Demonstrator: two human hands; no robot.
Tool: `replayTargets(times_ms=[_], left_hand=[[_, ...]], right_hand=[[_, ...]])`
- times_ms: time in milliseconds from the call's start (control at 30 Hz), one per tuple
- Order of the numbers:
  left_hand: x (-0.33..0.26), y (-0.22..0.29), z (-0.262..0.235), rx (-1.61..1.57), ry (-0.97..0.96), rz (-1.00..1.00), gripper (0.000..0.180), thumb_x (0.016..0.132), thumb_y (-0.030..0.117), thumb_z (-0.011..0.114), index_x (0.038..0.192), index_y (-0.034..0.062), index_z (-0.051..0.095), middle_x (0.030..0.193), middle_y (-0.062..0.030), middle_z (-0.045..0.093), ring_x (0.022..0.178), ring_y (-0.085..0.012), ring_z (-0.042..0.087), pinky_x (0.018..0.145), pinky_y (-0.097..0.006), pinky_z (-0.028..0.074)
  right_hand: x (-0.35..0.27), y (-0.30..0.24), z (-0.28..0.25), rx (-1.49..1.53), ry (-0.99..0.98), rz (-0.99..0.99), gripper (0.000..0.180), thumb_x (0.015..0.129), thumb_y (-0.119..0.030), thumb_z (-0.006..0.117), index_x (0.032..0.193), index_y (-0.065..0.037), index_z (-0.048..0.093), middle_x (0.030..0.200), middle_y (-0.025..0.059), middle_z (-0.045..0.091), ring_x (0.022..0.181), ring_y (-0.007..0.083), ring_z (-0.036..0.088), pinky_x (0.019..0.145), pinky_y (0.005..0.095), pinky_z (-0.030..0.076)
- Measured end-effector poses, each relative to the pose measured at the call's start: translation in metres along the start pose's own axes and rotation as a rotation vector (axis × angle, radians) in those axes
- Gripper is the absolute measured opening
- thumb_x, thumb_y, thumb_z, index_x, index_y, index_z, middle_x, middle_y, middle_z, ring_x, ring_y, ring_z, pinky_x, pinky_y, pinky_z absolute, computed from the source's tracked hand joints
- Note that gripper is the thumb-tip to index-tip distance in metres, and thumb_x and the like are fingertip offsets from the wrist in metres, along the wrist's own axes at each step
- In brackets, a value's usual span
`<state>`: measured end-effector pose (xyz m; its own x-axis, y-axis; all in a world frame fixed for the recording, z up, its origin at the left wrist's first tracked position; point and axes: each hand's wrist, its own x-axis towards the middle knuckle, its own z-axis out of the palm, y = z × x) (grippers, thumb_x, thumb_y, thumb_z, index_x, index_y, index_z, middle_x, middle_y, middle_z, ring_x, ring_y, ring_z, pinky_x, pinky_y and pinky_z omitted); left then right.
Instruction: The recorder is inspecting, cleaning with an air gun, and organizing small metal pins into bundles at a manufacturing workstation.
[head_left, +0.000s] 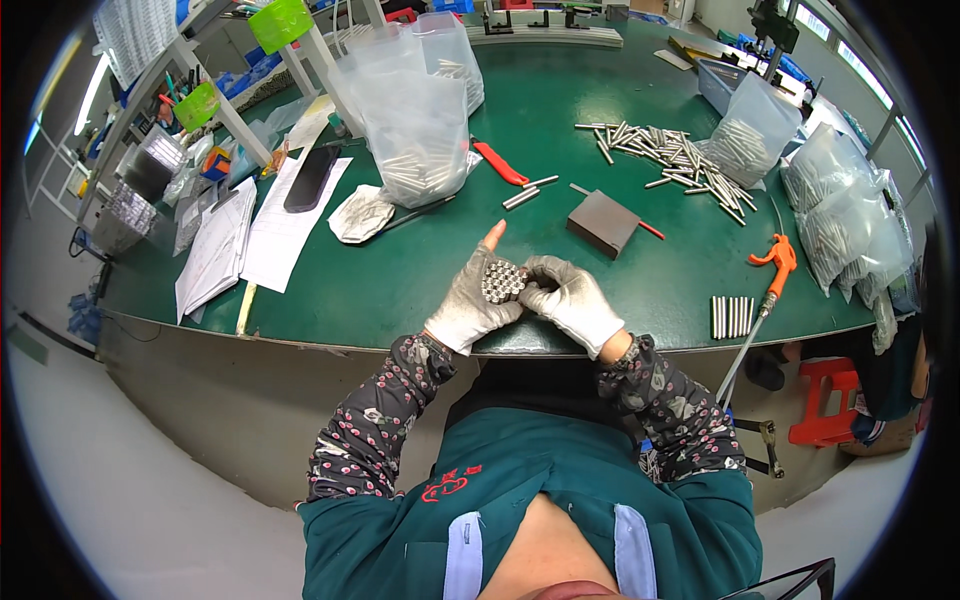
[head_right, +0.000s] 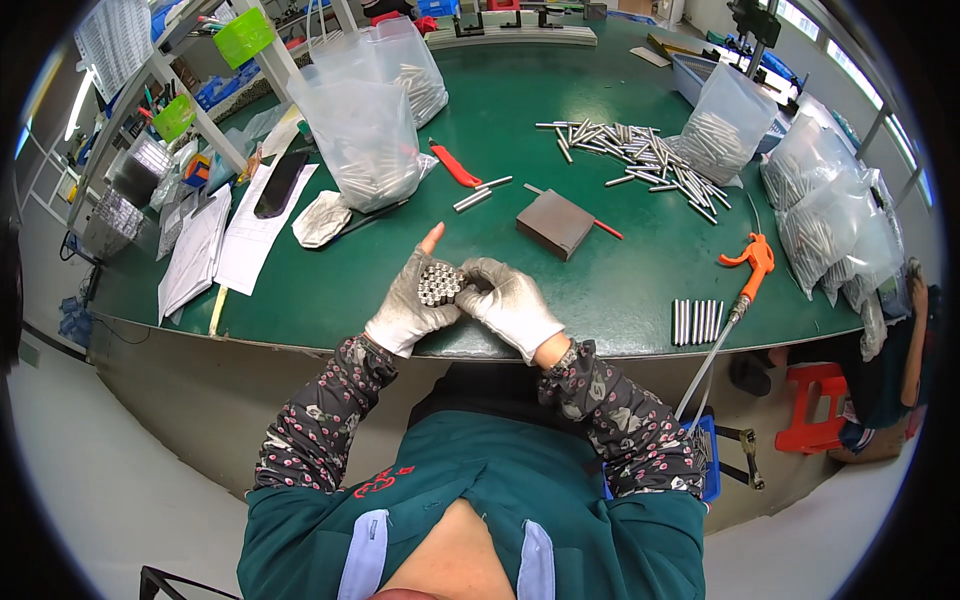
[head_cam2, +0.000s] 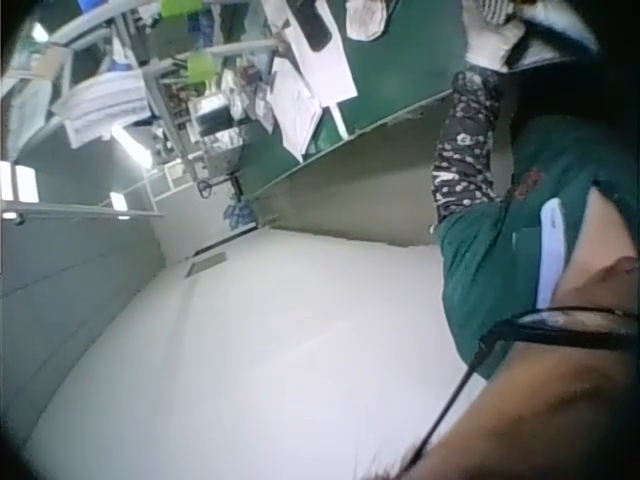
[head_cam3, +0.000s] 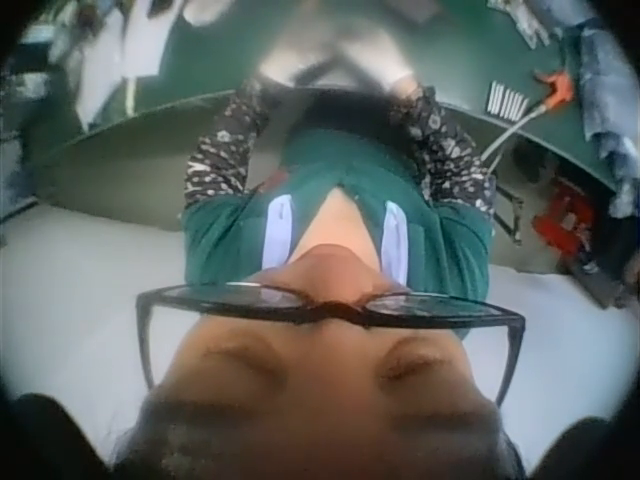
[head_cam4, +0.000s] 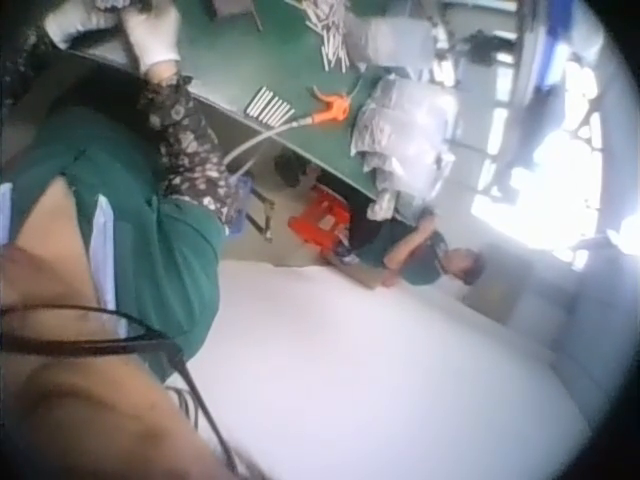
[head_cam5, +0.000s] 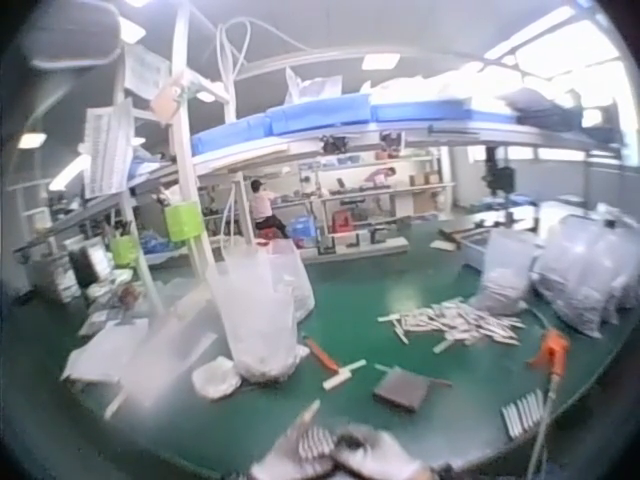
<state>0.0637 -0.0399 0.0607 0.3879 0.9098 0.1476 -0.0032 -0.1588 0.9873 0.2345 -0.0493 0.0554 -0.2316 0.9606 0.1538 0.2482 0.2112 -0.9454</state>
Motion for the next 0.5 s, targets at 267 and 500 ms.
replayTargets(times_ms=[267, 500], left_hand=[[0.0, 0.004, 0.002, 0.058, 0.019, 0.006, 0.093, 0.062, 0.0, 0.07, 0.141, 0.0116, 0.022, 0.086, -0.0005, 0.054, 0.078, -0.0094, 0.053, 0.075, -0.022, 0.044], [-0.001, 0.005, 0.0, 0.098, -0.026, 0.006, 0.095, 0.063, -0.001, 0.07, 0.142, 0.0152, 0.021, 0.086, -0.0006, 0.053, 0.077, -0.0094, 0.051, 0.074, -0.022, 0.044]], right_hand=[[-0.001, -0.015, -0.009, 0.0, -0.059, 0.027, 0.024, 0.078, -0.011, 0.059, 0.1, 0.001, 0.058, 0.084, 0.0046, 0.061, 0.077, 0.0098, 0.055, 0.07, 0.0237, 0.046], [0.006, -0.029, -0.018, 0.029, -0.104, 0.161, 0.021, 0.078, -0.009, 0.058, 0.097, 0.001, 0.058, 0.08, 0.0045, 0.06, 0.069, 0.008, 0.054, 0.065, 0.0219, 0.045]])
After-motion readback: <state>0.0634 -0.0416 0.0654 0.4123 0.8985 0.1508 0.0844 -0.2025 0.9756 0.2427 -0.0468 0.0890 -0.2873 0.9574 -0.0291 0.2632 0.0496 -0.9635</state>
